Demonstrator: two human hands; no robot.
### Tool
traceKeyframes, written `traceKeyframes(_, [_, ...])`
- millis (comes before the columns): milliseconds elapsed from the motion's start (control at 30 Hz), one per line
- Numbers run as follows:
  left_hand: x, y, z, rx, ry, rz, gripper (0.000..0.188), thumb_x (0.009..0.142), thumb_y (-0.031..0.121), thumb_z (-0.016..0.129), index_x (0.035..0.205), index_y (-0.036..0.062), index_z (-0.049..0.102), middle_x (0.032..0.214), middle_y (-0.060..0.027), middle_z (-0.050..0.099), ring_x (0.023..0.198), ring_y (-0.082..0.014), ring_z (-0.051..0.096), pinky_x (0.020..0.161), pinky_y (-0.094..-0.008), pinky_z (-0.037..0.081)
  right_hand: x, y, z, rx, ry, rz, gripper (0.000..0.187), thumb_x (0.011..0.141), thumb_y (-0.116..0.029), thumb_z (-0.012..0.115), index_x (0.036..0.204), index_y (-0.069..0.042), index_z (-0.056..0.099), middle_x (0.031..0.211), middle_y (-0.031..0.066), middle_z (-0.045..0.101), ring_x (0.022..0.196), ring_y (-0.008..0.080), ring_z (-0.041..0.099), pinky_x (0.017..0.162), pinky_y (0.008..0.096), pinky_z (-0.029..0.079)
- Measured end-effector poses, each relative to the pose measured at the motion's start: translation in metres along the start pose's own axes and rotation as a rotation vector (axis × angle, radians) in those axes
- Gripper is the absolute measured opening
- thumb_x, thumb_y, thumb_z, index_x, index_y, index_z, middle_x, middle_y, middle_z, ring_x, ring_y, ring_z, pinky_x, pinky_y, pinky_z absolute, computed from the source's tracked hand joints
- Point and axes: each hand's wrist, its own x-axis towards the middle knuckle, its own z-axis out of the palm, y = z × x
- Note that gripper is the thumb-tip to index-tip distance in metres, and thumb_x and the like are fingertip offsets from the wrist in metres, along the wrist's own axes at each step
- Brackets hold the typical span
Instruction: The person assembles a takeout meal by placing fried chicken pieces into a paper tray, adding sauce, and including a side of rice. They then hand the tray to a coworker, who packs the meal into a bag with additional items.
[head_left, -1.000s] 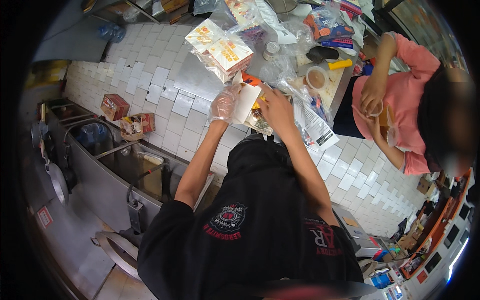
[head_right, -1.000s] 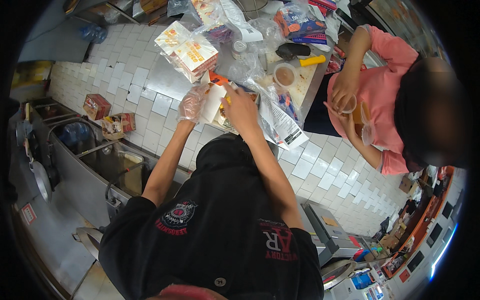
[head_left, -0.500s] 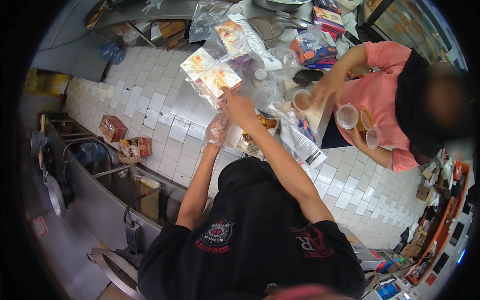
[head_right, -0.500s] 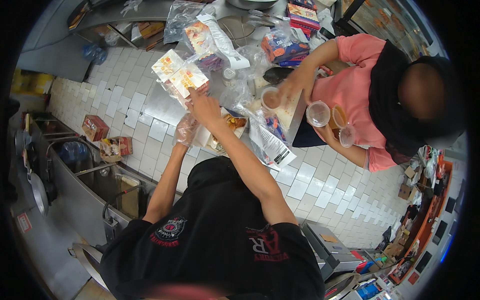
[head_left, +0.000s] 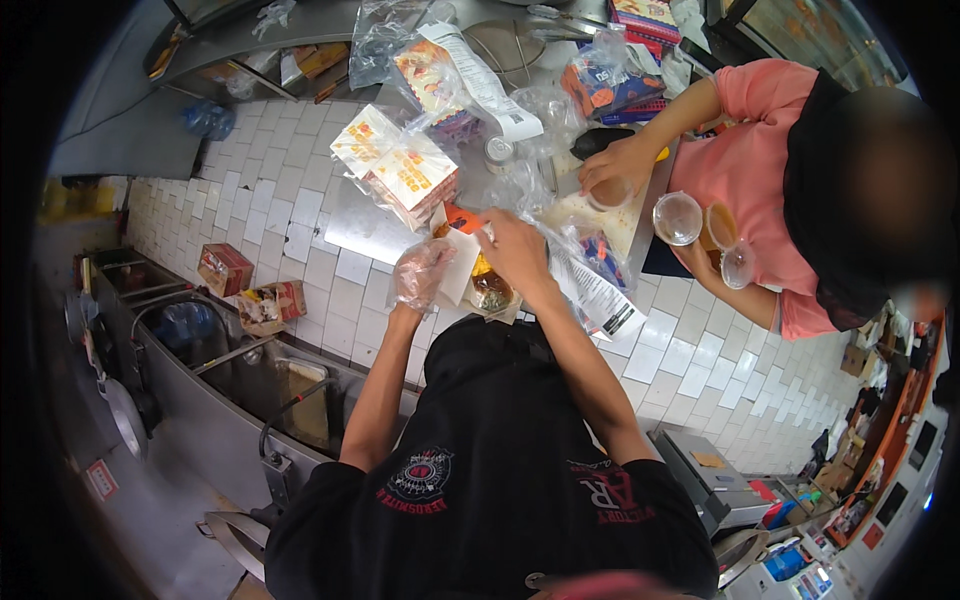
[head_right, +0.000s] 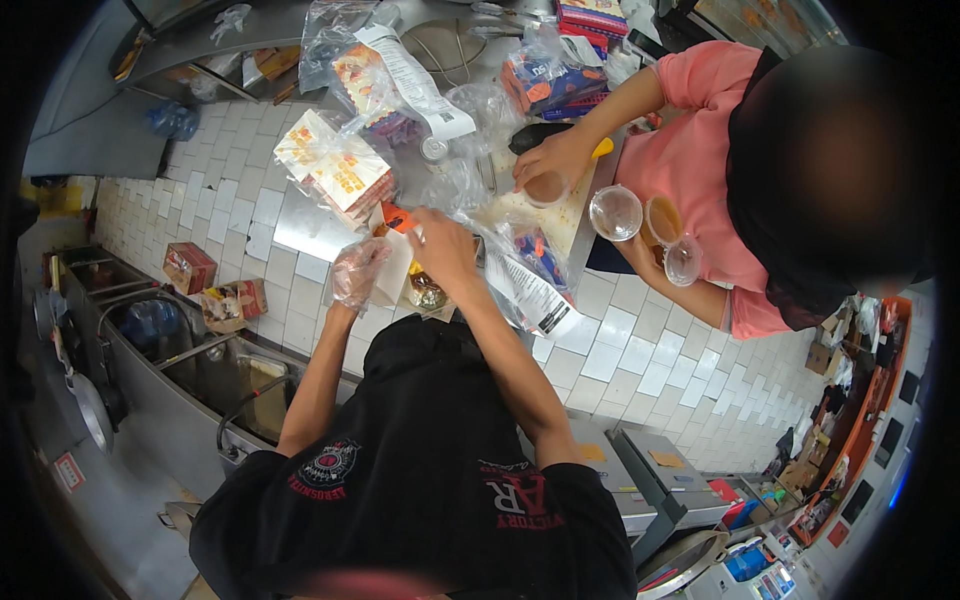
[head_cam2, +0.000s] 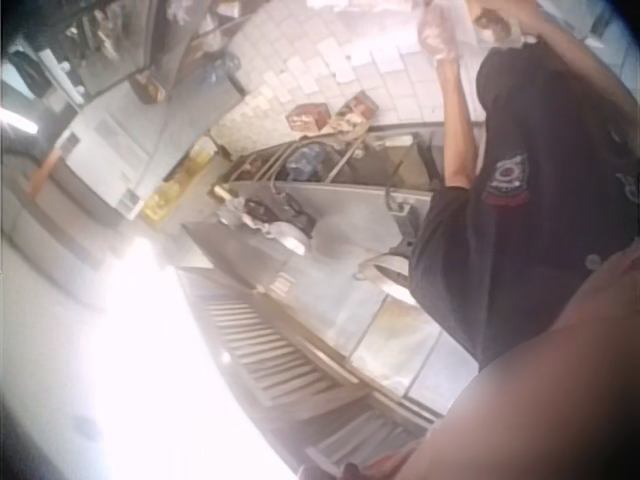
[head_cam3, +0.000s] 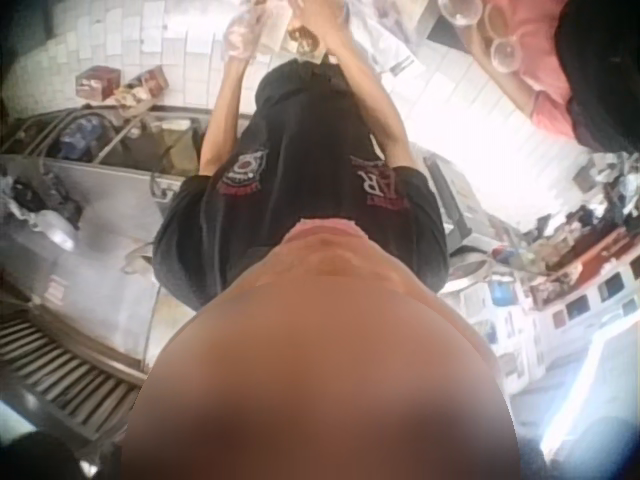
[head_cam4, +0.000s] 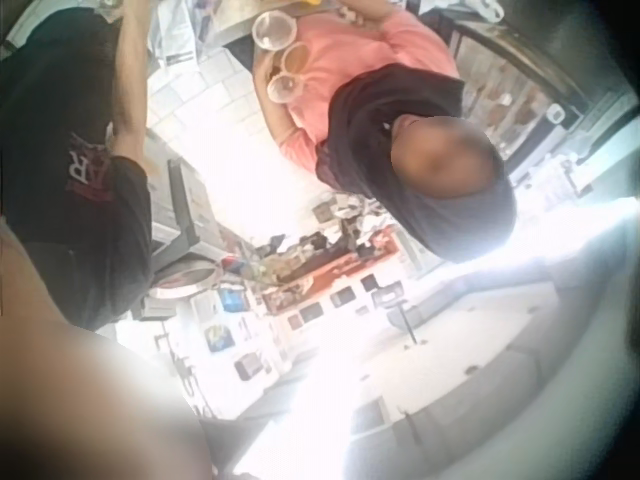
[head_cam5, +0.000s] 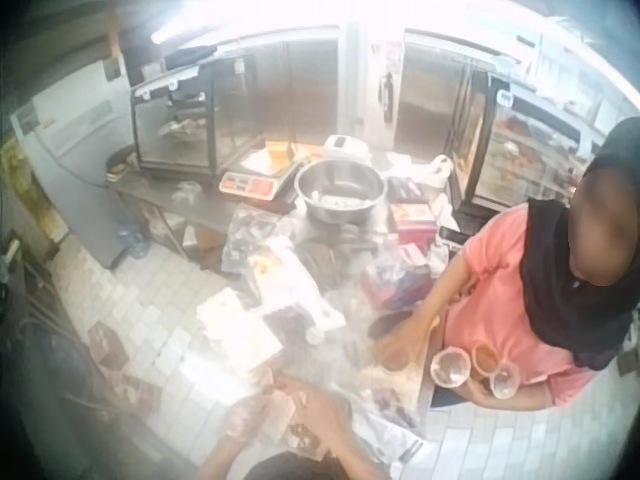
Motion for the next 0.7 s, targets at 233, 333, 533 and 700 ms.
traceKeyframes(233, [0.015,0.031,0.016,0.129,-0.118,0.206,0.020,0.095,0.025,0.071,0.098,0.0052,0.074,0.091,-0.0150,0.073,0.086,-0.0338,0.070,0.076,-0.0444,0.054,-0.014,0.061,-0.028,-0.362,0.059,-0.008,0.017,0.082,-0.006,0.068,0.098,-0.008,0.070,0.099,0.0125,0.069,0.100,0.0368,0.065,0.081,0.0484,0.054])
traceKeyframes(333, [0.023,0.042,0.033,0.107,-0.210,0.181,0.019,0.096,0.023,0.068,0.099,0.0059,0.074,0.095,-0.0146,0.074,0.091,-0.0337,0.071,0.080,-0.0449,0.055,-0.006,0.071,-0.028,-0.368,0.041,-0.039,0.013,0.084,-0.004,0.064,0.096,-0.007,0.068,0.095,0.0149,0.069,0.096,0.0382,0.066,0.080,0.0498,0.054])
traceKeyframes(533, [0.046,0.045,0.070,0.475,-0.349,0.143,0.020,0.095,0.016,0.059,0.100,0.0022,0.072,0.103,-0.0216,0.073,0.095,-0.0368,0.072,0.080,-0.0453,0.058,-0.005,0.075,-0.020,-0.311,0.085,0.023,0.010,0.088,-0.004,0.060,0.097,-0.006,0.064,0.091,0.0181,0.068,0.089,0.0415,0.068,0.077,0.0524,0.052])
traceKeyframes(700, [0.064,0.043,0.086,0.543,-0.533,-0.010,0.021,0.093,0.011,0.057,0.100,0.0000,0.073,0.105,-0.0227,0.073,0.097,-0.0366,0.073,0.082,-0.0448,0.059,-0.007,0.080,-0.016,-0.244,0.114,0.035,0.009,0.089,-0.006,0.061,0.097,-0.005,0.064,0.091,0.0190,0.068,0.088,0.0428,0.067,0.076,0.0532,0.052])
